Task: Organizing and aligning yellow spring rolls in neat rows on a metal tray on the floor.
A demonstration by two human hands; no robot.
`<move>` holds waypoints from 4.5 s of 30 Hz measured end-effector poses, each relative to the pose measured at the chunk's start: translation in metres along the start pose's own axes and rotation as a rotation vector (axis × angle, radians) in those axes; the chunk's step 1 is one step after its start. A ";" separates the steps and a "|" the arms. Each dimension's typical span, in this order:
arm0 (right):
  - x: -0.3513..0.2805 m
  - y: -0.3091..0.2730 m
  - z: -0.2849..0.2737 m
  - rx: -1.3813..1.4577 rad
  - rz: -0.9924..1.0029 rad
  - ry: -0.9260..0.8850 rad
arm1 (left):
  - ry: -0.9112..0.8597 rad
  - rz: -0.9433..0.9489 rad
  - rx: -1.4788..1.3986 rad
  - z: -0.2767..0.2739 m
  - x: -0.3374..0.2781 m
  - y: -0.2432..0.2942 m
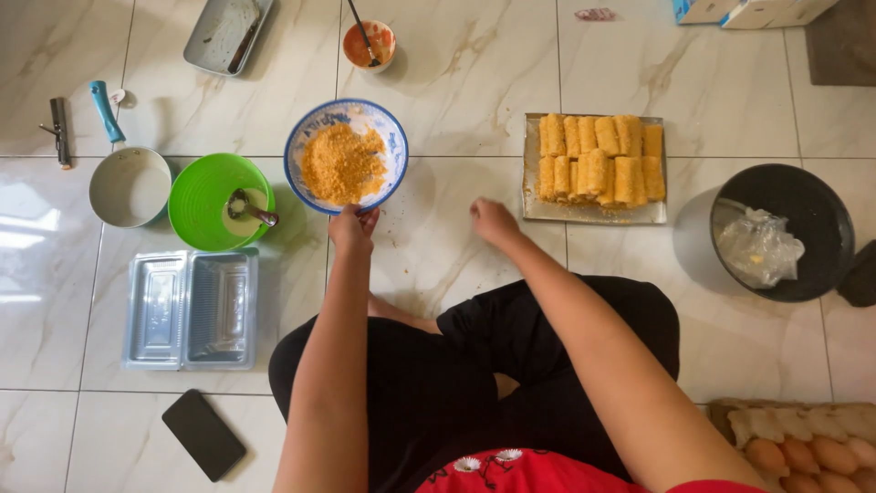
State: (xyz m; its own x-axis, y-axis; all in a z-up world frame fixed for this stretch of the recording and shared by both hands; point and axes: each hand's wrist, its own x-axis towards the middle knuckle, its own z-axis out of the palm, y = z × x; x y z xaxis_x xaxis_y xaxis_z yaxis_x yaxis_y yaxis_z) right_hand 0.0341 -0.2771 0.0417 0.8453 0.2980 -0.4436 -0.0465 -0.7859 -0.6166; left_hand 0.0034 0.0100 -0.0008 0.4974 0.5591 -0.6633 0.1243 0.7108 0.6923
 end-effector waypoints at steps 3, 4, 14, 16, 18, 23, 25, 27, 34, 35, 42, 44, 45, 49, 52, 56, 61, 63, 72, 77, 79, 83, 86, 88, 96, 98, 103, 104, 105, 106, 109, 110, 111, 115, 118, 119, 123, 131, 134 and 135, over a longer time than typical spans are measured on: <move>0.078 0.049 0.002 -0.127 -0.170 0.302 | -0.039 0.020 0.042 -0.001 0.003 0.024; 0.077 0.037 -0.014 -0.127 -0.172 0.298 | -0.035 0.021 0.041 0.000 0.004 0.026; 0.217 0.071 -0.043 -0.333 -0.021 0.254 | -0.054 0.028 0.211 0.026 0.030 0.022; 0.238 0.076 -0.027 -0.391 -0.017 0.254 | -0.028 0.005 0.213 0.026 0.035 0.025; 0.238 0.052 -0.017 -0.375 -0.242 0.283 | 0.001 0.021 0.197 0.026 0.042 0.026; 0.218 0.021 0.045 -0.487 -0.733 0.280 | 0.065 0.005 0.106 -0.002 0.083 0.006; 0.193 0.004 0.061 -0.503 -0.790 0.199 | 0.071 0.001 0.091 -0.011 0.086 0.003; 0.158 -0.016 0.066 -0.598 -0.921 0.060 | 0.106 0.003 0.064 -0.021 0.095 -0.006; 0.119 0.032 0.072 -0.384 -0.881 0.063 | 0.209 0.494 0.638 -0.038 0.070 -0.060; 0.106 0.033 0.055 -0.300 -0.798 0.124 | 0.180 0.774 0.859 -0.039 0.062 -0.070; 0.044 0.051 -0.007 -0.158 -0.569 0.133 | -0.296 1.195 1.468 0.011 0.031 -0.120; 0.034 0.051 -0.013 -0.148 -0.558 0.149 | -0.443 1.154 1.480 0.020 0.013 -0.134; 0.028 0.051 -0.016 -0.134 -0.552 0.161 | -0.582 1.109 1.493 0.025 0.004 -0.141; 0.020 0.059 -0.027 -0.051 -0.566 0.228 | -0.722 1.117 1.540 0.032 -0.016 -0.149; 0.015 0.065 -0.031 0.088 -0.572 0.301 | -1.018 1.450 1.287 0.039 -0.031 -0.188; 0.005 0.072 -0.028 0.228 -0.516 0.455 | -1.411 1.180 1.103 0.057 -0.074 -0.271; -0.008 0.078 -0.033 0.297 -0.470 0.550 | -1.652 1.273 1.001 0.076 -0.124 -0.252; -0.013 0.073 -0.040 0.307 -0.438 0.510 | -1.595 1.602 1.095 0.081 -0.132 -0.216; 0.004 0.074 -0.022 0.338 -0.349 0.511 | -1.080 1.440 1.357 0.034 0.021 -0.190; 0.008 0.077 -0.013 0.344 -0.358 0.467 | -1.228 1.591 1.739 -0.007 -0.031 -0.100; 0.009 0.075 -0.012 0.349 -0.351 0.446 | -1.312 1.674 1.950 -0.021 -0.044 -0.082; 0.006 0.077 -0.009 0.320 -0.335 0.366 | -1.406 1.884 2.070 -0.045 -0.051 -0.092; 0.001 0.072 -0.010 0.323 -0.349 0.368 | -1.288 1.850 2.028 -0.035 -0.035 -0.106; -0.002 0.070 -0.010 0.345 -0.358 0.384 | -1.173 1.777 2.034 -0.024 -0.025 -0.112; 0.007 0.070 -0.006 0.321 -0.400 0.361 | -1.191 1.646 1.905 0.008 -0.062 -0.148; 0.007 0.070 -0.004 0.303 -0.428 0.363 | -1.238 1.711 1.816 0.009 -0.082 -0.174; 0.007 0.070 -0.007 0.277 -0.459 0.401 | -1.286 1.786 1.604 0.010 -0.073 -0.237; 0.006 0.072 -0.006 0.285 -0.458 0.403 | -1.178 1.740 1.665 0.013 -0.071 -0.233; 0.005 0.073 -0.004 0.293 -0.457 0.406 | -1.070 1.692 1.721 0.016 -0.069 -0.229; 0.005 0.075 -0.002 0.297 -0.450 0.402 | -1.077 1.683 1.725 0.020 -0.068 -0.218; 0.012 0.074 -0.003 0.297 -0.477 0.388 | -0.804 1.530 1.923 0.040 -0.058 -0.190; 0.011 0.072 -0.002 0.313 -0.498 0.418 | -0.698 1.397 1.960 0.041 -0.058 -0.188; 0.010 0.070 0.000 0.329 -0.520 0.448 | -0.593 1.263 1.987 0.042 -0.057 -0.186; 0.018 0.072 0.001 0.295 -0.557 0.433 | -0.732 1.453 1.718 0.044 -0.091 -0.223; 0.018 0.072 0.000 0.289 -0.549 0.430 | -0.826 1.603 1.479 0.045 -0.105 -0.254; 0.019 0.073 0.001 0.293 -0.545 0.426 | -0.797 1.571 1.499 0.047 -0.100 -0.259; 0.021 0.077 -0.002 0.273 -0.495 0.368 | -0.629 1.355 1.713 0.058 -0.067 -0.243; 0.013 0.074 0.016 0.042 -0.485 0.255 | -0.403 1.299 1.733 0.025 0.003 -0.156; 0.007 0.068 0.036 -0.280 -0.563 0.098 | -0.385 1.282 1.632 0.007 0.011 -0.121; 0.001 0.066 0.047 -0.436 -0.597 -0.004 | -0.391 1.265 1.593 -0.002 0.010 -0.109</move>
State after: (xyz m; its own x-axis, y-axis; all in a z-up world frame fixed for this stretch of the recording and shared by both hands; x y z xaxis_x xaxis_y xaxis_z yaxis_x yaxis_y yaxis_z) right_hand 0.0064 -0.3029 -0.0298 0.6587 0.7433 -0.1166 0.6369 -0.6334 -0.4396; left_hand -0.0068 -0.0610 -0.0837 0.9755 0.0816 0.2044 0.0061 -0.9383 0.3457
